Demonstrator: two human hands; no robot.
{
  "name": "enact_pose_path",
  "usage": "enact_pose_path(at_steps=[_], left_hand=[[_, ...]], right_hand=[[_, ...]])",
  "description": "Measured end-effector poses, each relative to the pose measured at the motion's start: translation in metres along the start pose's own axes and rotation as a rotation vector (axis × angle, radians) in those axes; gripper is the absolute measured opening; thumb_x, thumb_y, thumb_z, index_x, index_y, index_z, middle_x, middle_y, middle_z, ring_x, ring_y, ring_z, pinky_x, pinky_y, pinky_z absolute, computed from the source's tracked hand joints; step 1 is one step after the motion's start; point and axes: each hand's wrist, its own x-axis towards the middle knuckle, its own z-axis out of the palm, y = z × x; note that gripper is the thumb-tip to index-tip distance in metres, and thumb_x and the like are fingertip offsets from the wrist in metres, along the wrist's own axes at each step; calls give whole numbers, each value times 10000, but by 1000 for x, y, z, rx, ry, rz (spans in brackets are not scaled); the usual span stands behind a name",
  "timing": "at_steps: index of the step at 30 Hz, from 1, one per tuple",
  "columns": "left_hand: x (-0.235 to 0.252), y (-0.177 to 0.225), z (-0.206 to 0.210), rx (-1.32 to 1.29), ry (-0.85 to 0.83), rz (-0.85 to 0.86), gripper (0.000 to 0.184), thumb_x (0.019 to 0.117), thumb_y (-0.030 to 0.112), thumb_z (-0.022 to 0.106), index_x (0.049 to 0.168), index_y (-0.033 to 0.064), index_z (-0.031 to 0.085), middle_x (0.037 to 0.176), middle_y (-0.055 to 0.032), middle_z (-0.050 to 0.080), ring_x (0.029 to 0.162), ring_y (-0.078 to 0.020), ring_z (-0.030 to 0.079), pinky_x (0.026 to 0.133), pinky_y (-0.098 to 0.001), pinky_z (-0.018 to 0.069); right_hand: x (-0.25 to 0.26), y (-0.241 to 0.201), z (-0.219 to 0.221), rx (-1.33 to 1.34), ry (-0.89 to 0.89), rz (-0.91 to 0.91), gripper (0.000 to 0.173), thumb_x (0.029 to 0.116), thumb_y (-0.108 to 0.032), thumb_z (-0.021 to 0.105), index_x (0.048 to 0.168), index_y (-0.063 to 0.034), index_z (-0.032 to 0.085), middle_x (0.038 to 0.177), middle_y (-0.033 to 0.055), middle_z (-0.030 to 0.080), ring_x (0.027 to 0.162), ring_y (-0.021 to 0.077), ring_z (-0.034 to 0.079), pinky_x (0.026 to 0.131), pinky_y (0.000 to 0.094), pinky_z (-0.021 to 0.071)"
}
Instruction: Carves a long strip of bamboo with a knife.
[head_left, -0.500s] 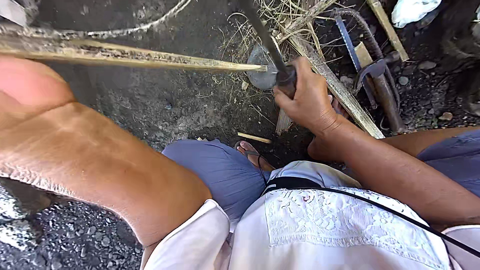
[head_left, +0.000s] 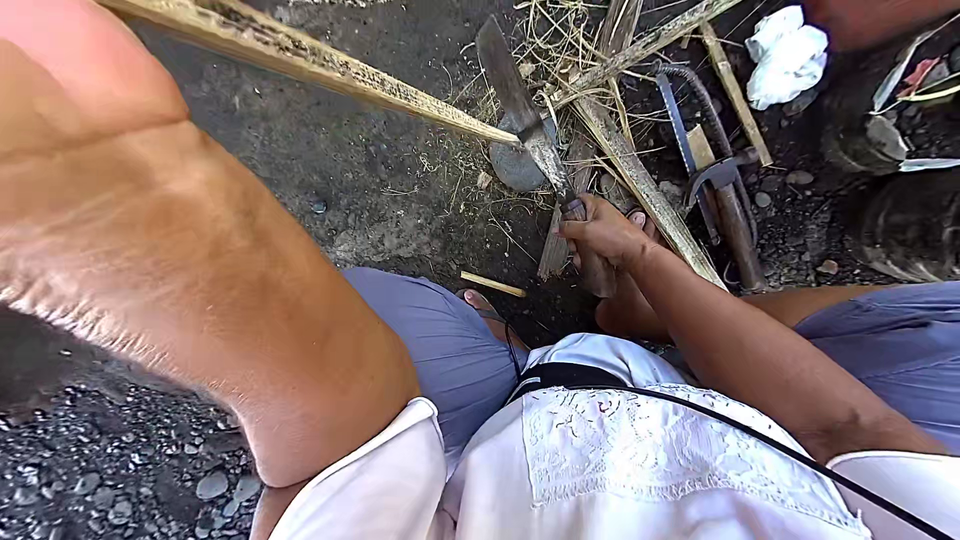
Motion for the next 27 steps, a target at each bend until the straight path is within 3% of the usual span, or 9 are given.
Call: enact_pose_path(at_steps=[3,4,9,11,15,20,22,24,27], left_hand=[[40,-29,25,-138,81,76,141,1027,30,441,992,-63,541,880,-157,624,826,-259,653,708,-431,585],[42,-32,25,-124,80,75,132,1034,32,443,1014,-60,535,898,-158,622,840,-260,652,718,-429,588],[-13,-19,-6,182,-48,-11,130,1033,-3,527,1110,17,630,1028,-52,677,1009,-161,653,906,-325,537],[-9,-30,-3,131,-28,-7,145,1040,1,485,1063,27,626,981,-46,660,955,-156,646,861,-317,541],[19,-61,21,-1,86,88,89,1016,-7,485,986,-28,566,872,-104,621,797,-199,644,672,-346,563],[19,-61,22,123,53,83,68,1013,5,497,1016,-23,559,896,-103,619,813,-202,645,674,-348,559],[2,-55,11,389,-14,95,89,1015,1,521,1008,-21,606,924,-81,641,868,-167,649,733,-299,545],[-20,-46,-2,1028,-112,166,111,1004,96,602,995,54,704,992,-34,670,955,-123,628,810,-266,470],[-6,-53,9,1549,-138,363,135,941,237,700,876,131,752,929,-84,697,890,-242,652,739,-433,486]], right_hand=[[-2,-3,8,-399,230,-77,505,978,-341,720,1313,-18,523,912,214,661,749,368,666,689,583,549],[-8,1,12,-467,309,-140,488,980,-396,697,1271,-39,535,856,202,654,715,376,659,631,591,534],[-35,-40,17,-554,571,-592,414,989,-328,642,1205,19,575,792,133,658,657,266,659,613,469,547],[-37,-36,23,-566,636,-692,409,1001,-280,641,1226,44,530,818,160,650,660,268,656,600,443,549],[-12,-10,19,-673,341,-64,433,1011,-293,620,1285,27,517,942,239,684,897,428,702,794,620,544],[-14,-22,5,-335,148,46,364,1030,-290,637,1244,-18,525,759,137,620,543,251,642,543,446,593],[-34,-37,7,-438,239,-83,344,1015,-320,646,1178,-30,557,750,132,616,573,269,625,555,489,549],[-51,-47,15,-589,443,-392,343,990,-328,645,1131,-28,556,707,112,592,570,262,596,520,473,482],[-34,-34,16,-624,607,-663,380,955,-276,655,1170,30,592,775,142,673,649,279,672,599,478,549]])
